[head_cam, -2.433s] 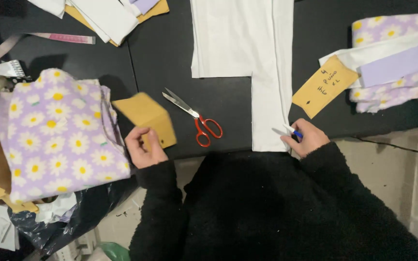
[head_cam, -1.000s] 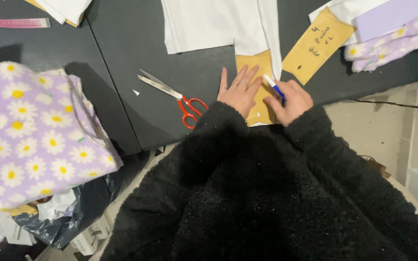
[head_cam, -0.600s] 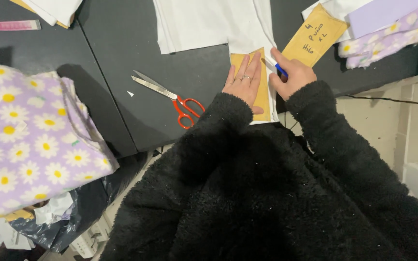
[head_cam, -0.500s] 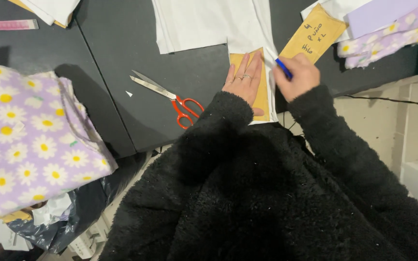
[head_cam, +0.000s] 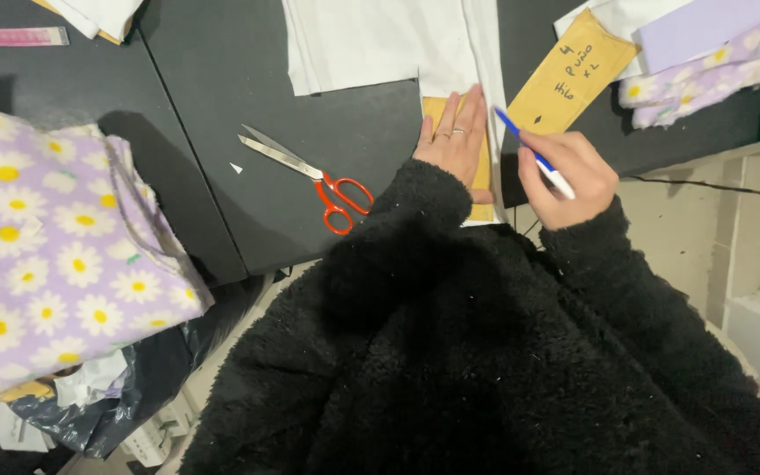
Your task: The person uses a cardboard template and a blue marker to trace shapes onto a white fabric laid on a table. They then use a green electric fabric cutter to cut along the traced lines and red scissors to trim the edges of the fabric pieces.
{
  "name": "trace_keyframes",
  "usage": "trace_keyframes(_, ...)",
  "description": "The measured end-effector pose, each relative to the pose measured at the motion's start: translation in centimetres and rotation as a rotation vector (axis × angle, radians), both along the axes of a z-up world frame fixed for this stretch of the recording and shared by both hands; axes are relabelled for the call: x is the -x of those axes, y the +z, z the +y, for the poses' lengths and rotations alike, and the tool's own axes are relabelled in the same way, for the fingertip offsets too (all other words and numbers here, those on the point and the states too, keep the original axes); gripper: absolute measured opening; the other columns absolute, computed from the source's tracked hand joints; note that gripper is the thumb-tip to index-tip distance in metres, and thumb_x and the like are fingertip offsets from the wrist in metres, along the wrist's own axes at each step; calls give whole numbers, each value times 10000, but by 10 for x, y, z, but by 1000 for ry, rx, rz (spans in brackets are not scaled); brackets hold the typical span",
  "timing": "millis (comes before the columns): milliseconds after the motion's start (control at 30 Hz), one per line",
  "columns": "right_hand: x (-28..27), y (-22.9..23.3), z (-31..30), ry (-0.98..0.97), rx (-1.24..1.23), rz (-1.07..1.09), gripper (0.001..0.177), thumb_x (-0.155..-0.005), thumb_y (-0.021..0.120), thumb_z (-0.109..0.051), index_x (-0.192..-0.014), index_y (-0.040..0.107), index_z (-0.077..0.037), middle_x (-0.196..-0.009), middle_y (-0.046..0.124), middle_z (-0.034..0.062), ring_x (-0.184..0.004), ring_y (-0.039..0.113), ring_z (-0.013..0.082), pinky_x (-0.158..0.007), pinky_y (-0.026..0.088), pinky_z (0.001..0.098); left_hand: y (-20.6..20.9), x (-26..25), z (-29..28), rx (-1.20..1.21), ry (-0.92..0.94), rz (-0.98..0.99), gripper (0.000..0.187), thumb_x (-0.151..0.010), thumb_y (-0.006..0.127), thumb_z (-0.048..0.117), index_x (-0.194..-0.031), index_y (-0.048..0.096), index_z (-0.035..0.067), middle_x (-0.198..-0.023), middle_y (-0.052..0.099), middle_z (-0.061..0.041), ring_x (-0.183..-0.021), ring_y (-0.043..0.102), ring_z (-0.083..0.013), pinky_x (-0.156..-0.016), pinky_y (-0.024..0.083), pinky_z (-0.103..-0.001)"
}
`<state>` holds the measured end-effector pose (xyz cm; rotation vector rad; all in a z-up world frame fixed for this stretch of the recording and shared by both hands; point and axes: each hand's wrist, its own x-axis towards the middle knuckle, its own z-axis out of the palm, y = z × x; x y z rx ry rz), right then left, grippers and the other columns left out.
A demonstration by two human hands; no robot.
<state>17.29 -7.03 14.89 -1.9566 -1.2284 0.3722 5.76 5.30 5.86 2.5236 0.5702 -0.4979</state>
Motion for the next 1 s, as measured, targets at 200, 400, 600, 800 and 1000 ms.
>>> trace_keyframes(200, -2, -12, 9, 116, -22, -101, 252, -985, 762, 59, -1231, 738, 14, -1108, 707, 148, -973, 718, 257, -847, 564, 333, 6, 0, 2, 69, 71, -9, 1509, -612, 856, 719, -1564, -3, -75, -1673, -41, -218, -1571, 46, -352, -1239, 239, -559)
trace_keyframes(400, 2, -13, 13, 137, -17, -119, 263, -966, 750, 68, -1225, 736, 24, -1071, 694, 139, -927, 696, 252, -789, 550, 338, 3, -1, 1, 43, 55, 11, 1354, -676, 818, 704, -1603, 102, 26, -1680, -76, -233, -1586, 30, -344, -1253, 239, -553)
trace_keyframes(600, 3, -21, 16, 90, -9, -152, 215, -959, 752, 60, -1169, 748, 16, -1039, 689, 130, -923, 701, 256, -792, 555, 344, -1, 0, -3, 25, 20, 27, 1168, -697, 791, 702, -1607, 219, 244, -1629, -123, -302, -1560, -34, -405, -1223, 209, -598)
trace_keyframes(800, 2, -22, 14, 103, 22, -193, 240, -982, 752, 45, -1219, 738, 15, -1036, 682, 142, -934, 695, 262, -800, 553, 343, -8, 14, -8, 21, 75, -99, 1230, -698, 799, 706, -1606, 215, 117, -1658, -46, -286, -1576, -9, -404, -1271, 189, -564)
trace_keyframes(1000, 7, -16, -4, 131, 38, -118, 249, -978, 755, 23, -1224, 720, 34, -1064, 693, 159, -935, 698, 274, -813, 562, 348, -3, 14, -2, 42, 80, -105, 1437, -655, 798, 751, -1569, 67, -82, -1676, -22, -240, -1581, -3, -364, -1277, 156, -514)
